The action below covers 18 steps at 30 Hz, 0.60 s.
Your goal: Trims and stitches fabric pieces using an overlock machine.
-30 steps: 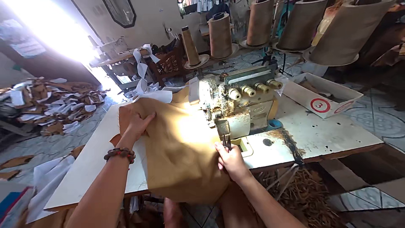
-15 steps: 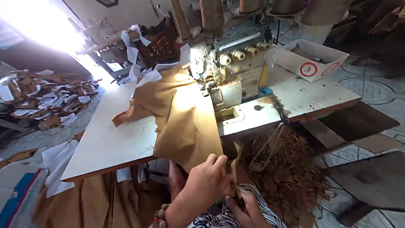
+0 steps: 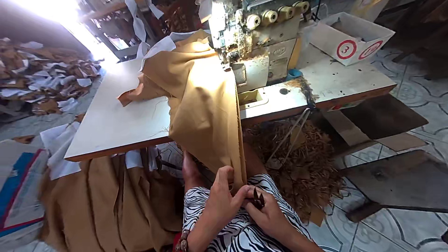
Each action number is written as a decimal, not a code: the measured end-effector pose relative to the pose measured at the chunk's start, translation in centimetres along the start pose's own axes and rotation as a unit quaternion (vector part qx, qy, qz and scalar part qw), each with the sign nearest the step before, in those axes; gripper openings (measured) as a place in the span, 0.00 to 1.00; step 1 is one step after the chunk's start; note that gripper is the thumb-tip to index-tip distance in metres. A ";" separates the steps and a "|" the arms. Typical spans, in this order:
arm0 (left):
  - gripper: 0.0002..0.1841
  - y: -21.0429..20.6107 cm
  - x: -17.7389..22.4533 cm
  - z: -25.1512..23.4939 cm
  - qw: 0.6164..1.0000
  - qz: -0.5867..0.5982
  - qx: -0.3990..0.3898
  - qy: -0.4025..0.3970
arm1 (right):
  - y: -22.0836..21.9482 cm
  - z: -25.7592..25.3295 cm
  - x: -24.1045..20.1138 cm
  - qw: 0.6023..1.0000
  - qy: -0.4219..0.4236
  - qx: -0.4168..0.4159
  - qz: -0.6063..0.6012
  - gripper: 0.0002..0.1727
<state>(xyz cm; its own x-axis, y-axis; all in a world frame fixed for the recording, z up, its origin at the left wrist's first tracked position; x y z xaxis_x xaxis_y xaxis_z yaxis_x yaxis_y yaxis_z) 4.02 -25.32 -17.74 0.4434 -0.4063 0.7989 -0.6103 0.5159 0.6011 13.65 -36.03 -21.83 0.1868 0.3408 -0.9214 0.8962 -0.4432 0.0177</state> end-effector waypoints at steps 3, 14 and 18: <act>0.17 -0.4 0.2 0.7 0.997 -0.030 -0.002 -0.069 | 0.5 0.3 0.1 0.992 -0.090 0.077 -0.050 0.05; 0.12 1.9 2.3 -2.8 0.969 -0.155 -0.028 -0.190 | 2.9 1.7 -0.5 0.976 -0.158 0.130 -0.079 0.09; 0.18 7.9 6.8 -12.5 0.941 -0.282 0.037 -0.182 | 3.4 1.4 0.0 0.984 -0.134 0.109 -0.045 0.04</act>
<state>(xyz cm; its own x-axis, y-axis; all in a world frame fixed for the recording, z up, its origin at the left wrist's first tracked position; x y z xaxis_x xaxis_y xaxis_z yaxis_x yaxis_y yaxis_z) 10.41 -14.63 -7.36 0.4648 -0.8377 0.2868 -0.3953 0.0935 0.9138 16.14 -38.70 -22.31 -0.0271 0.1690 -0.9852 0.7917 -0.5982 -0.1243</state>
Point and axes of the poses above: each hand's wrist, its own z-axis away from the middle knuckle, its own y-axis out of the back of the hand, x = y × z, the point moved 4 cm from there along -z, towards the middle knuckle, and after that the axes turned 12 degrees about y, right-handed, at the moved point
